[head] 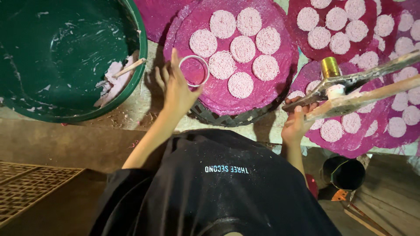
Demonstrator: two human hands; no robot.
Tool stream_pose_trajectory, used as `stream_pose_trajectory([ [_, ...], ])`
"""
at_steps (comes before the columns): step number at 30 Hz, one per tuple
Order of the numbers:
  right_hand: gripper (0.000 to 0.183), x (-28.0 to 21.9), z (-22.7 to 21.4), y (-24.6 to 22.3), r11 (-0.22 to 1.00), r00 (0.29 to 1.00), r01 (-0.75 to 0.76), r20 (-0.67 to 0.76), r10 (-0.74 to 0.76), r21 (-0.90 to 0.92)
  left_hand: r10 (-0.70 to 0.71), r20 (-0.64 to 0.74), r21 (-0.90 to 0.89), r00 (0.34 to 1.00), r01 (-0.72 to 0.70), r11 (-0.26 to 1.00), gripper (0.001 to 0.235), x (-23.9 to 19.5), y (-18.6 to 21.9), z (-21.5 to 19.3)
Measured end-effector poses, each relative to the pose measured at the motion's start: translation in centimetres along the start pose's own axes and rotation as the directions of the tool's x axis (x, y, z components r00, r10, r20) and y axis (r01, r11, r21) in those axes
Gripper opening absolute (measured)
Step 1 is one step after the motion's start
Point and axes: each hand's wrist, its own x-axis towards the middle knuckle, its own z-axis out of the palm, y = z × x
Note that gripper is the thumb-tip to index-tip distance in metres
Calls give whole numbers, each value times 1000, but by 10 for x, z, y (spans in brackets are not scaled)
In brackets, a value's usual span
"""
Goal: The person scoops pink dough from a green basin using a wooden tool and places it into a circular metal mold on a pink mat. They press the dough into the mold with a cylindrical tool to form uniform round shapes, repeating the process to fill the mat with multiple items.
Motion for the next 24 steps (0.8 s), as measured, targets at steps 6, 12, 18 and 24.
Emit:
stream_pose_trajectory([
  [6, 55, -1, -1, 1, 1000, 1000, 14, -1, -14, 11, -23, 114, -39, 993, 27, 999, 129, 11, -18, 14],
  [12, 46, -6, 8, -2, 998, 1000, 11, -9, -12, -62, -247, -80, -612, 966, 148, 777, 81, 21, -84, 56],
  [18, 56, -5, 31, -27, 997, 993, -64, 99, 69, -51, -296, 209, -974, 932, 172, -147, 50, -1, -100, 85],
  [24, 64, 9, 55, -51, 958, 925, -226, 271, 268, -175, -348, 197, -980, 916, 181, -79, 50, -54, -46, 84],
])
